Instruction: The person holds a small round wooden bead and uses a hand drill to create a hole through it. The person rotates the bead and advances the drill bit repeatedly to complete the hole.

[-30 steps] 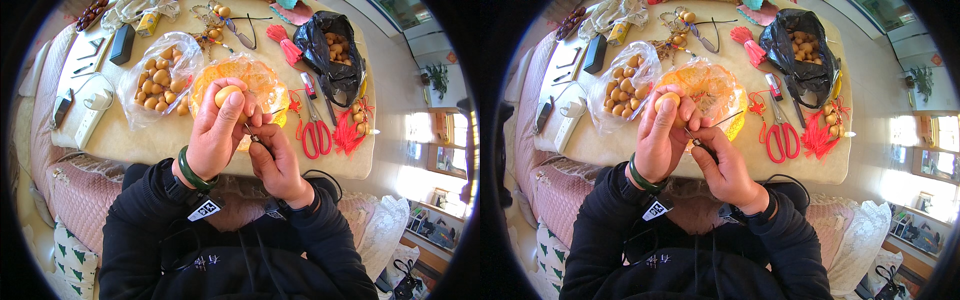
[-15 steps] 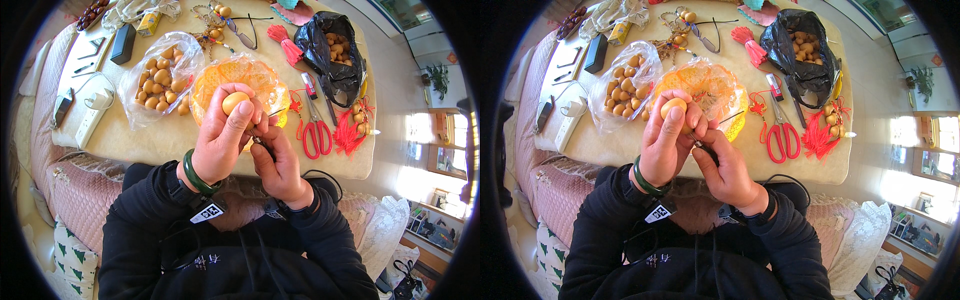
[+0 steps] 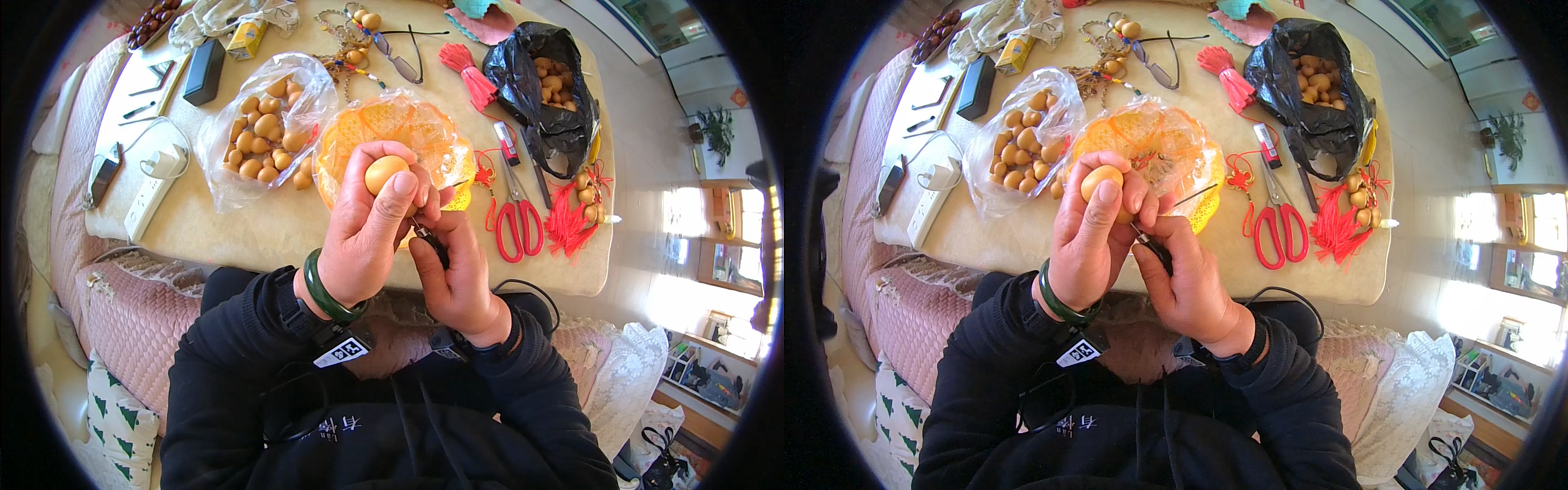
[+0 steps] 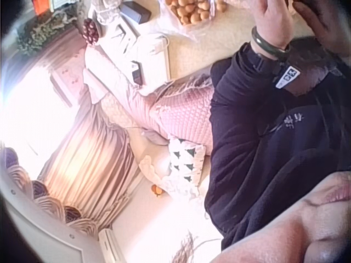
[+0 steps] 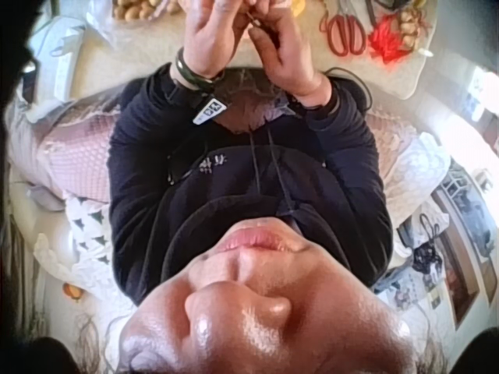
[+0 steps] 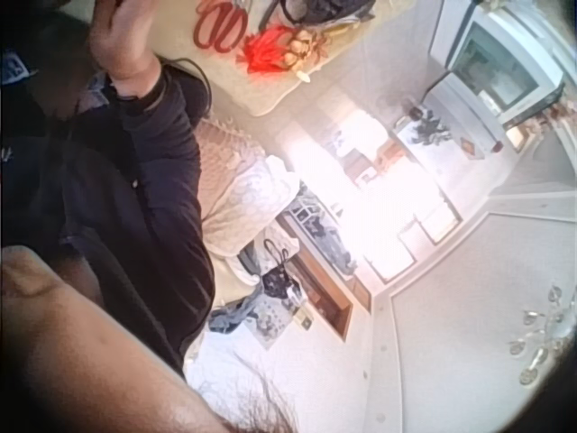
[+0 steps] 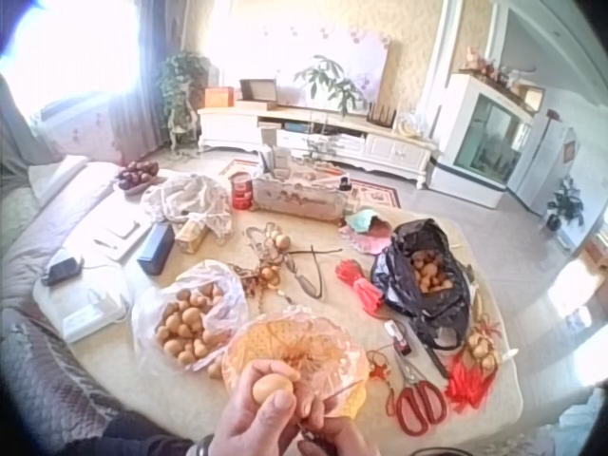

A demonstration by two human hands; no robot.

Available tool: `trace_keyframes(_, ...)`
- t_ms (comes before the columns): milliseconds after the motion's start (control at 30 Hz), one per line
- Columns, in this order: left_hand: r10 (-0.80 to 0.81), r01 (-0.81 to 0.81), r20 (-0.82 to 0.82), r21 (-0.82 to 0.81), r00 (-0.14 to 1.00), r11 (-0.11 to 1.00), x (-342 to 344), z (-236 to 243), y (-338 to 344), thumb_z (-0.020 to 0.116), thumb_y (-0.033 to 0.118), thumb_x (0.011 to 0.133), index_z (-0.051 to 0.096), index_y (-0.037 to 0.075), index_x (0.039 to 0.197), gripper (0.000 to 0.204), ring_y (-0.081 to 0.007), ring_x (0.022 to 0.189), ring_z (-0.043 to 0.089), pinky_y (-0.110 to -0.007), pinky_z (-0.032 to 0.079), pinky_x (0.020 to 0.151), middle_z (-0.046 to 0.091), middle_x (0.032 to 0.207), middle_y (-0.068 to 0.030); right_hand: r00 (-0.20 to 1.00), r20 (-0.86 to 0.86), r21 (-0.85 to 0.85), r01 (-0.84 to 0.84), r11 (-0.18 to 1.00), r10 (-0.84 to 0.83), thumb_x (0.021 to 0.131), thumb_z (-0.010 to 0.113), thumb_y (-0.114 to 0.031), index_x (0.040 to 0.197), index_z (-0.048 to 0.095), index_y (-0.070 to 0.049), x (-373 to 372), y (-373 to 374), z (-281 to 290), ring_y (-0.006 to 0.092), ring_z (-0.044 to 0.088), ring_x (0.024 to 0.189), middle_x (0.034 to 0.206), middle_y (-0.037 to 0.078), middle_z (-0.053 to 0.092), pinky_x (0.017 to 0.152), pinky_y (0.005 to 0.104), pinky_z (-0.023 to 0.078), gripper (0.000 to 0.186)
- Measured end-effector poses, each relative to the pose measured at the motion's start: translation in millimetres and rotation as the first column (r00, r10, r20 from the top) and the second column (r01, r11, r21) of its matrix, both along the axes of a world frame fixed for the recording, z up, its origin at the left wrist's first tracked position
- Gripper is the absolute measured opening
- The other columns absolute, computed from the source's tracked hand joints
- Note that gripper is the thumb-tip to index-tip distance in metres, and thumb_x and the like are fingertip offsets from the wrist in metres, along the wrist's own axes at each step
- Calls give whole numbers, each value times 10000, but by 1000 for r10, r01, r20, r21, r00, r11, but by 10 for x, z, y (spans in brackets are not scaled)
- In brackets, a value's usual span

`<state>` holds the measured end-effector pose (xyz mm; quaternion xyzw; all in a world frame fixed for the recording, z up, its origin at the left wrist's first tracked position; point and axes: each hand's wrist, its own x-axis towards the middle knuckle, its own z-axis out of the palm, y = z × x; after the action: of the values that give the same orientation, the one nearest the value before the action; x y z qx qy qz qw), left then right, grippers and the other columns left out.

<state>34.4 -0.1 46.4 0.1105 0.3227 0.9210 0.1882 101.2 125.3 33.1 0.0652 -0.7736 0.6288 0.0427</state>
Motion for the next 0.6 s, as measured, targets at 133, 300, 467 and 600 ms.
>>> trace_keyframes(133, -14, 14, 7, -5, 1000, 1000, 1, 1, -7, 497, 195, 1036, 400, 81, 1199, 221, -140, 852, 516, -329, 475, 907, 485, 935, -33, 996, 71, -97, -43, 994, 51, 974, 551, -15, 1201, 456, 13, -10, 38, 27, 140, 591, 994, 1069, 126, 629, 851, 268, 474, 247)
trace_keyframes(300, -31, 31, 12, -11, 999, 999, -8, 4, -32, 495, 199, 1037, 405, 80, 1201, 221, -139, 864, 519, -311, 471, 877, 493, 945, -34, 950, 271, -384, -41, 923, 155, 991, 523, -20, 1205, 446, 6, -19, 67, 58, 126, 560, 1051, 1139, 110, 606, 903, 263, 447, 229)
trace_keyframes(467, -22, 22, -4, -12, 1000, 1000, -9, 1, -38, 481, 196, 1042, 405, 81, 1206, 215, -141, 875, 522, -322, 469, 904, 498, 951, -36, 968, 215, -280, -67, 958, 130, 988, 529, -24, 1204, 453, 12, -17, 82, 76, 130, 564, 1043, 1132, 111, 611, 901, 267, 453, 232)
trace_keyframes(600, -9, 9, 5, 30, 1000, 1000, -5, -7, -32, 465, 185, 1047, 403, 79, 1210, 205, -148, 891, 525, -362, 461, 968, 498, 953, -43, 965, 231, -272, -62, 960, 127, 984, 538, -28, 1207, 469, 21, -14, 83, 76, 136, 572, 1031, 1117, 121, 620, 890, 272, 464, 239)
